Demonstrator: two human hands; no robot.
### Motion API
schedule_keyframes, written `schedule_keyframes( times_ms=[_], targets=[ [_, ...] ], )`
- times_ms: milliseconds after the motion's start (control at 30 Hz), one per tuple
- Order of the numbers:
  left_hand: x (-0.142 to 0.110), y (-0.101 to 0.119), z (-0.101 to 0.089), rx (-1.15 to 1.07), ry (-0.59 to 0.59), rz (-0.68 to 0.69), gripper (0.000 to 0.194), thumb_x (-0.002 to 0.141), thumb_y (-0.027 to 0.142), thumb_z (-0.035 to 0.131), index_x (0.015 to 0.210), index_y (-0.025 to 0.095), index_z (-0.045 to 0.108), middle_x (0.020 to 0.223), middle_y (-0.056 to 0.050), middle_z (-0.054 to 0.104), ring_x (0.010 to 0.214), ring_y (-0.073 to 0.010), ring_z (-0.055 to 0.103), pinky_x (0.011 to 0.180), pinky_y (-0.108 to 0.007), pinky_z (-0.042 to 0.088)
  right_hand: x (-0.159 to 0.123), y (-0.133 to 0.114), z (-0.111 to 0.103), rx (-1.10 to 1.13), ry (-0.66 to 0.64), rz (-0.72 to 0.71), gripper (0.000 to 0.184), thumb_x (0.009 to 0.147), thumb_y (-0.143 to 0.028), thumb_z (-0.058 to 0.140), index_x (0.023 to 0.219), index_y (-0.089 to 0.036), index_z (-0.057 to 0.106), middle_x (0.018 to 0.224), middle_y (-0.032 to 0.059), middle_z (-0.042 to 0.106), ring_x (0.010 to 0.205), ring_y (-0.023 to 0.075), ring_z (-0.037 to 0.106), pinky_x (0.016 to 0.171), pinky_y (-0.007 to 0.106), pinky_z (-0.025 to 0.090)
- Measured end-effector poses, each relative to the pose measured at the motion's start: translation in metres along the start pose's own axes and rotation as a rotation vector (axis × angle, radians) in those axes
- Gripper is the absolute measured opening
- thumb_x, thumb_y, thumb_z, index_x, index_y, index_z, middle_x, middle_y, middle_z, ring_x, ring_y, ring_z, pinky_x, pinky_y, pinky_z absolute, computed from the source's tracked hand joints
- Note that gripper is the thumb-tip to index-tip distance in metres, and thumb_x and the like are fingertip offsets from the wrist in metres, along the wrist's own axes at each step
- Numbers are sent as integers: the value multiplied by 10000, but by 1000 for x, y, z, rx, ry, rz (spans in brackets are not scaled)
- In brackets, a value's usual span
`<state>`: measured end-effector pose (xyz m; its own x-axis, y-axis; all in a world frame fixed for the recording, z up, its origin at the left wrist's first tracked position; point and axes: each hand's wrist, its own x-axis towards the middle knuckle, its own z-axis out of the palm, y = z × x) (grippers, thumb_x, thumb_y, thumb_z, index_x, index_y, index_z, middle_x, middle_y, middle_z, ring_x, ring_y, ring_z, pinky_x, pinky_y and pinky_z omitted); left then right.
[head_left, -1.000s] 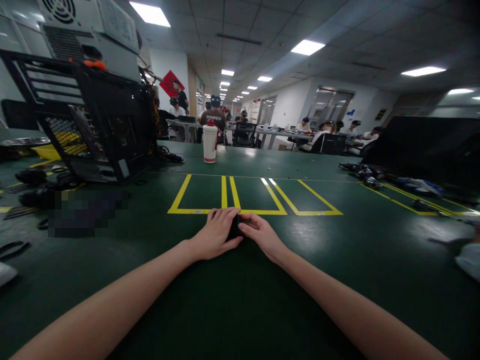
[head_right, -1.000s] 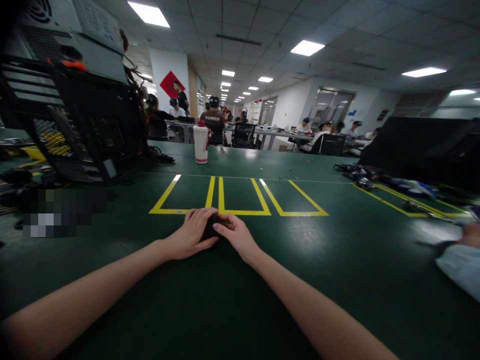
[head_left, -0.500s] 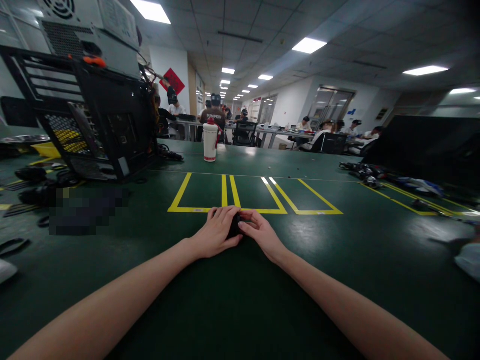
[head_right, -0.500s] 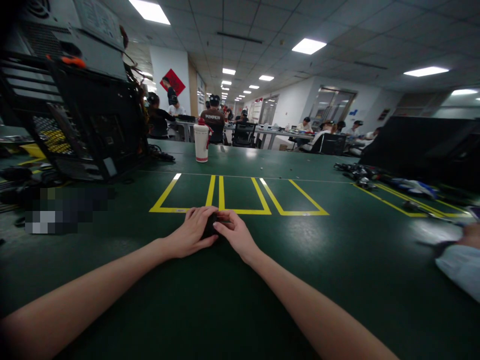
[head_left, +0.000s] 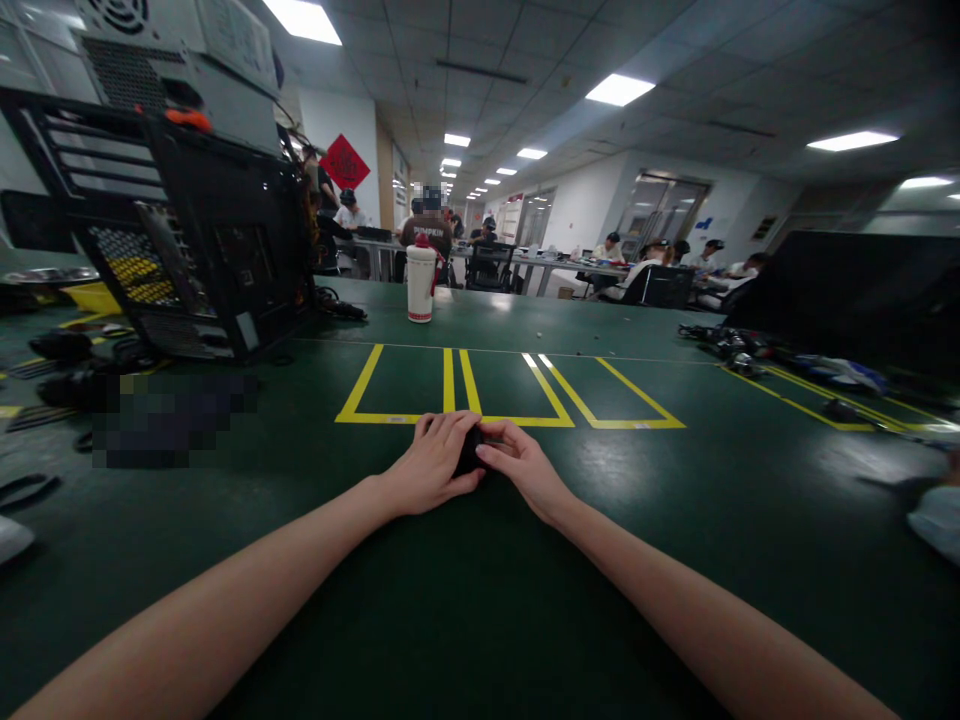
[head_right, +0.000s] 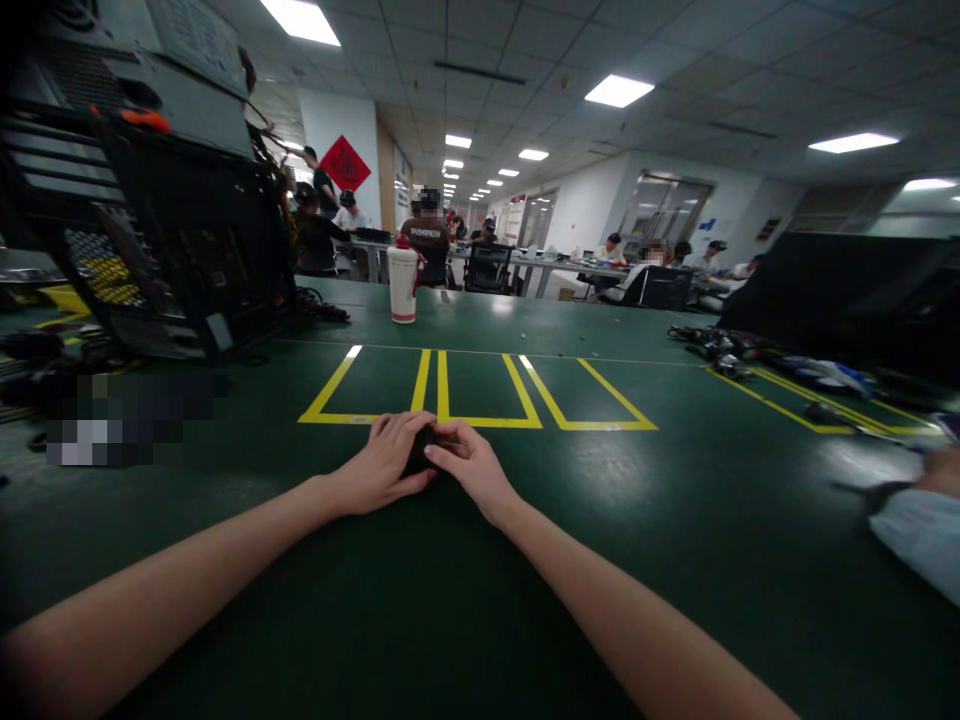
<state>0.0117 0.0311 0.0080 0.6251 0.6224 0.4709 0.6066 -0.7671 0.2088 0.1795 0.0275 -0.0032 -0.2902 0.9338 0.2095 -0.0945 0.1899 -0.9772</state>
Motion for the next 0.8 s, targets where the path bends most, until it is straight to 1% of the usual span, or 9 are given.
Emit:
schedule_keyframes(
  times_ms=[100,200,300,367,467,600,800],
  targets=[
    [0,1,-2,-2,-5,1,546,783,337,482,1232,173,220,1218,-120,391,1119,-250,371,945,-457,249,0,0,0,-10,5,7,218,711,-261,582,925,-229,558,976,14,560,927,153,536,855,338,415],
    [0,1,-2,0,-5,-1,547,781,337,485,1230,172,221,1220,-119,390,1118,-248,372,949,-461,245,1,1,-1,-37,21,5,266,708,-257,589,970,-234,546,1015,26,555,948,155,526,862,341,410],
    [1,1,-2,-1,-5,-3,548,782,338,484,1231,169,220,1219,-120,391,1117,-246,373,953,-460,241,2,2,-2,-47,39,39,325,696,-260,603,1011,-226,532,1033,41,558,957,163,524,874,356,404],
    [0,1,-2,-1,-3,-1,548,783,341,483,1232,169,221,1221,-120,389,1118,-248,372,954,-461,240,2,2,-2,-30,19,59,309,694,-260,605,992,-210,543,1019,44,567,951,164,530,886,361,396],
    [-1,2,-2,1,-4,0,555,781,345,487,1236,170,221,1223,-120,387,1114,-251,376,954,-462,239,3,2,-2,8,-6,52,263,685,-241,614,939,-201,560,973,31,578,932,156,538,892,351,391],
    [-1,2,-3,1,-9,-1,557,782,347,485,1240,175,219,1224,-116,386,1109,-249,379,952,-460,241,2,1,-2,36,-3,22,249,669,-204,626,910,-209,561,943,11,575,916,145,537,882,334,396],
    [-1,1,-2,14,-11,-1,557,777,348,489,1235,171,225,1227,-119,386,1111,-251,373,945,-457,244,2,-1,0,48,13,-1,205,681,-203,610,880,-216,564,948,3,569,909,136,541,889,328,393]
  ],
)
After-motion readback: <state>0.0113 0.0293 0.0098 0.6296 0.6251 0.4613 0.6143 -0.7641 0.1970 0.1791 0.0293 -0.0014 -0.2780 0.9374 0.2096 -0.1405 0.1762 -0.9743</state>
